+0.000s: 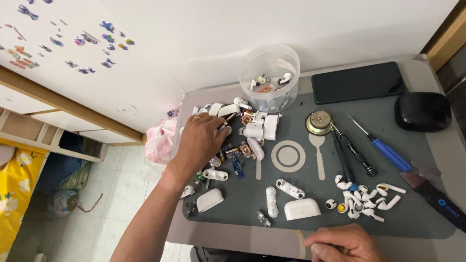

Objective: Sorting through a pile of disassembled earbud components, including cases, circuit boards, and tips, on a work mat.

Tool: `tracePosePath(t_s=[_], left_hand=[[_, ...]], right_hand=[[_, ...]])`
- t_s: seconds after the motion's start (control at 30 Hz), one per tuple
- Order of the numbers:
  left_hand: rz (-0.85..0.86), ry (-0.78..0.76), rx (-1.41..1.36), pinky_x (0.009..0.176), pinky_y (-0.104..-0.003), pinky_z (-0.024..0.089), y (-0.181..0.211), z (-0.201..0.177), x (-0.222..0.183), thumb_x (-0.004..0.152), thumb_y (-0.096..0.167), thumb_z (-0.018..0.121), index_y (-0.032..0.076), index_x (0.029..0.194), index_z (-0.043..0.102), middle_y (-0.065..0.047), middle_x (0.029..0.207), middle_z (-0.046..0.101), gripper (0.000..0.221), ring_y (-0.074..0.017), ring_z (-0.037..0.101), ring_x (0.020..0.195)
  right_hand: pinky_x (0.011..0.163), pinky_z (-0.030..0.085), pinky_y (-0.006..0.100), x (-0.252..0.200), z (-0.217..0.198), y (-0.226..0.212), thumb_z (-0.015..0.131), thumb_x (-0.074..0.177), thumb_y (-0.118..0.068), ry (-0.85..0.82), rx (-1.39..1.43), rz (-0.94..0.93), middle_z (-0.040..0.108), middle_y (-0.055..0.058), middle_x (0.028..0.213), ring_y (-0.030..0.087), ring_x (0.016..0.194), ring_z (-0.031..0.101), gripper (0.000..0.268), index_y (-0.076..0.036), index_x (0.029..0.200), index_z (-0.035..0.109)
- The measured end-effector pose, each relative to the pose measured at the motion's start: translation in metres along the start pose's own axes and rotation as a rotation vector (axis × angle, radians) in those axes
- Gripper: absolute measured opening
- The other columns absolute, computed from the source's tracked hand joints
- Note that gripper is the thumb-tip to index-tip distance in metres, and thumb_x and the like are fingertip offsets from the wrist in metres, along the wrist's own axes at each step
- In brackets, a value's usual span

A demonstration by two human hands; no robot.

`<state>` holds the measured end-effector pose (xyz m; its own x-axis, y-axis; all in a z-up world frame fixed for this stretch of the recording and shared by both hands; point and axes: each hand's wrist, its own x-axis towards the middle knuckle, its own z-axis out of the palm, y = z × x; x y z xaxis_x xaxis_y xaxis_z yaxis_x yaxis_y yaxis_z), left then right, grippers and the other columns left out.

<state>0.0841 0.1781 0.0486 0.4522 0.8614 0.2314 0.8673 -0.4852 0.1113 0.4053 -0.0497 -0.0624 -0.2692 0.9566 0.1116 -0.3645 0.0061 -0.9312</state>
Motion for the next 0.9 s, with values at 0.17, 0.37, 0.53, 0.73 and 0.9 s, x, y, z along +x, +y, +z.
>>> tracePosePath(t_s=[0.17,0.37,0.53,0.73,0.9], left_hand=[[-0.084,0.062,0.033,0.070,-0.048,0.052,0.000,0.010,0.020,0.096,0.011,0.062,0.006,0.076,0.073,-0.010,0.070,0.072,0.023,-0.0342,0.066,0.067],[-0.281,-0.194,0.107,0.053,-0.048,0.048,0.000,0.021,0.032,0.093,0.015,0.054,0.011,0.079,0.075,-0.017,0.065,0.067,0.027,-0.0362,0.061,0.066],[-0.480,-0.228,-0.230,0.053,-0.029,0.060,0.012,-0.013,0.027,0.099,0.012,0.055,0.010,0.113,0.080,-0.009,0.095,0.081,0.028,-0.0184,0.070,0.056],[-0.487,-0.205,-0.027,0.069,-0.043,0.053,0.001,0.014,0.046,0.089,0.031,0.066,0.023,0.094,0.083,-0.003,0.084,0.079,0.019,-0.0287,0.072,0.080],[-0.349,-0.121,0.203,0.057,-0.048,0.049,-0.001,0.050,0.047,0.087,0.032,0.069,0.013,0.084,0.068,-0.012,0.067,0.069,0.019,-0.0371,0.065,0.064]], right_hand=[[0.043,0.053,0.027,0.006,0.008,-0.013,0.074,0.085,-0.008,-0.008,-0.083,-0.076,0.079,0.014,0.056,0.015,0.046,0.070,0.020,0.005,0.094,0.087],[0.042,0.056,0.031,0.002,0.005,-0.008,0.074,0.087,-0.006,0.012,-0.012,-0.061,0.080,0.016,0.060,0.017,0.048,0.073,0.021,0.006,0.100,0.086],[0.046,0.057,0.028,0.010,0.003,-0.018,0.073,0.089,-0.013,-0.103,-0.133,-0.074,0.082,0.011,0.062,0.014,0.050,0.075,0.020,0.000,0.097,0.086],[0.042,0.054,0.027,0.009,0.007,-0.017,0.073,0.088,-0.011,-0.049,-0.130,-0.103,0.080,0.012,0.058,0.013,0.046,0.071,0.019,0.001,0.095,0.086],[0.041,0.056,0.030,0.006,0.007,-0.013,0.074,0.087,-0.009,-0.002,-0.064,-0.063,0.081,0.014,0.059,0.015,0.046,0.072,0.021,0.002,0.099,0.087]])
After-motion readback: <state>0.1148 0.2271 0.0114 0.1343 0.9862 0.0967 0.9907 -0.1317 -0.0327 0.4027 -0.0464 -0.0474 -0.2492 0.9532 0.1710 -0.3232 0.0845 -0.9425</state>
